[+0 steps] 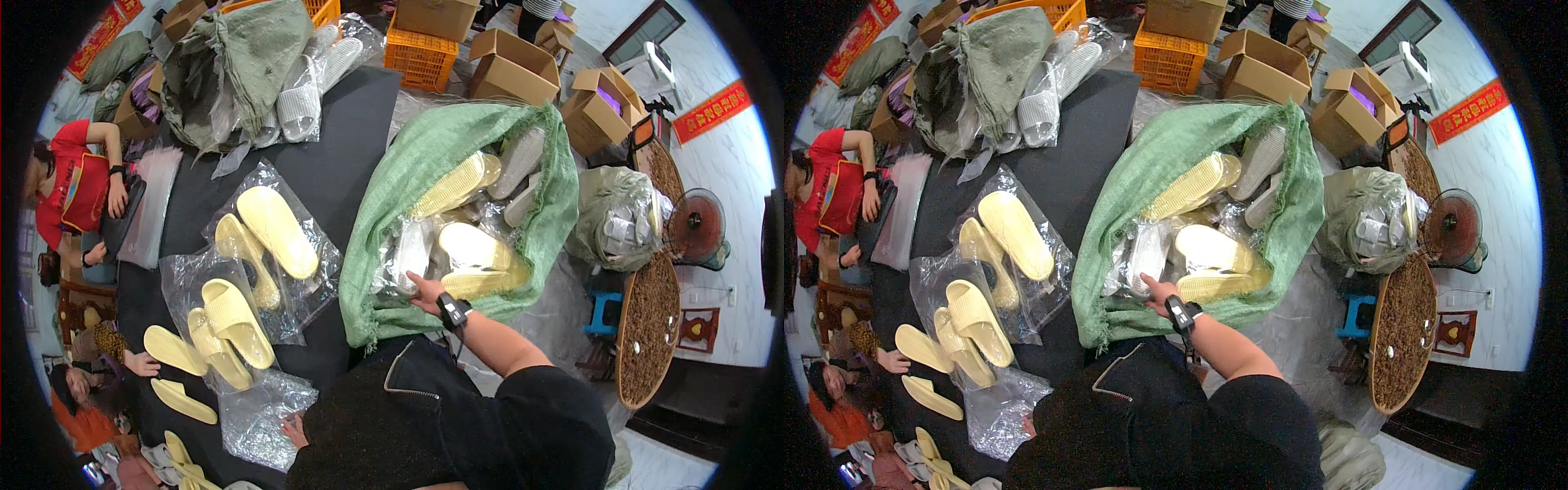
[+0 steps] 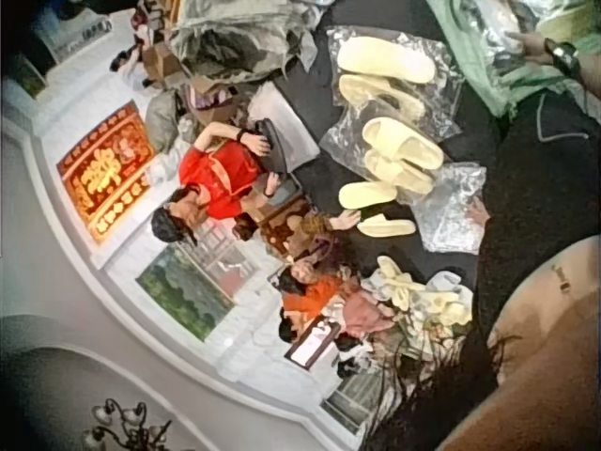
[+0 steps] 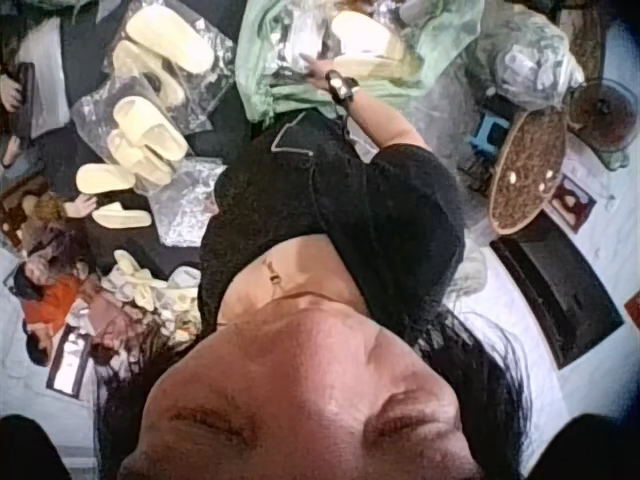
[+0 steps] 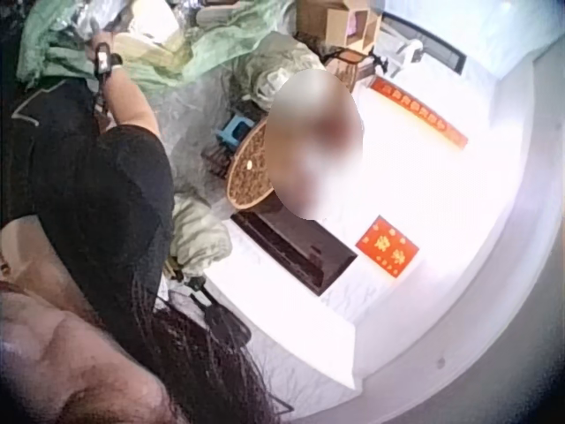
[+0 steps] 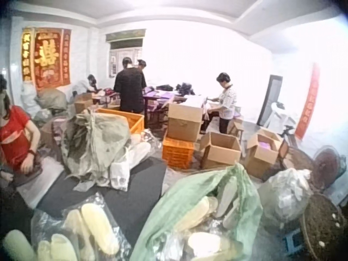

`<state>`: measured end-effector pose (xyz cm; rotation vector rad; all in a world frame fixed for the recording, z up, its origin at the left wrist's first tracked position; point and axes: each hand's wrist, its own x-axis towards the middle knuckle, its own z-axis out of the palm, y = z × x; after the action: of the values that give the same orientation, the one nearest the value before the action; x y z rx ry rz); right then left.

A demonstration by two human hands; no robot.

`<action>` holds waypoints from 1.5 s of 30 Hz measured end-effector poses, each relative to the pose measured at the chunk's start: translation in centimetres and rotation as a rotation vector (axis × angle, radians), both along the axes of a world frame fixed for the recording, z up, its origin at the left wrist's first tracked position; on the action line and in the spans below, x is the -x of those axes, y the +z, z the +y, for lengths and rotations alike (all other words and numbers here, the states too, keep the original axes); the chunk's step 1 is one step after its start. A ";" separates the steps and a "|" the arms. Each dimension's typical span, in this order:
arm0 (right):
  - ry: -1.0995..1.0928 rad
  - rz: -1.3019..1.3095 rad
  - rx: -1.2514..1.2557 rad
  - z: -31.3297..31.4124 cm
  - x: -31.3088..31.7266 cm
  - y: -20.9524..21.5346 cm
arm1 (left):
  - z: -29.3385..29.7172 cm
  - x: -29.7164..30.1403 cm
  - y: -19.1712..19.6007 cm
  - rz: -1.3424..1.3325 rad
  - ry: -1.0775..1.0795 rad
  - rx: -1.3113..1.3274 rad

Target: The person is packing various pairs of slippers into plastic bags at a manufacturing table.

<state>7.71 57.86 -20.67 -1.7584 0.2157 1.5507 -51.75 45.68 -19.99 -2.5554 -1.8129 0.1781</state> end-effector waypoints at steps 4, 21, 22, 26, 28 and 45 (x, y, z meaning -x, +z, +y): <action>-0.362 0.517 -0.341 2.0 2.5 -1.7 | 1.6 0.3 -1.2 0.345 -0.166 -0.287; -0.507 -0.226 -0.806 -0.2 0.1 27.1 | -2.1 -0.4 -4.6 0.173 0.041 -0.469; -0.498 -0.346 -0.899 0.3 0.3 28.2 | -1.4 -1.0 -4.1 0.178 0.033 -0.471; -0.282 -0.260 -1.145 5.5 4.0 30.6 | -1.7 -3.0 -1.8 -0.009 0.208 -0.246; -0.105 -0.162 -1.132 8.8 6.3 30.3 | -0.8 -3.2 -0.8 -0.001 0.410 0.144; -0.733 -0.063 -0.292 6.1 -13.4 -3.5 | 2.0 0.2 0.6 0.525 -0.066 -0.487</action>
<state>21.09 63.98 -24.13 -1.2845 0.5089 0.9345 -51.93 47.67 -19.38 -1.9876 -1.3695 0.3232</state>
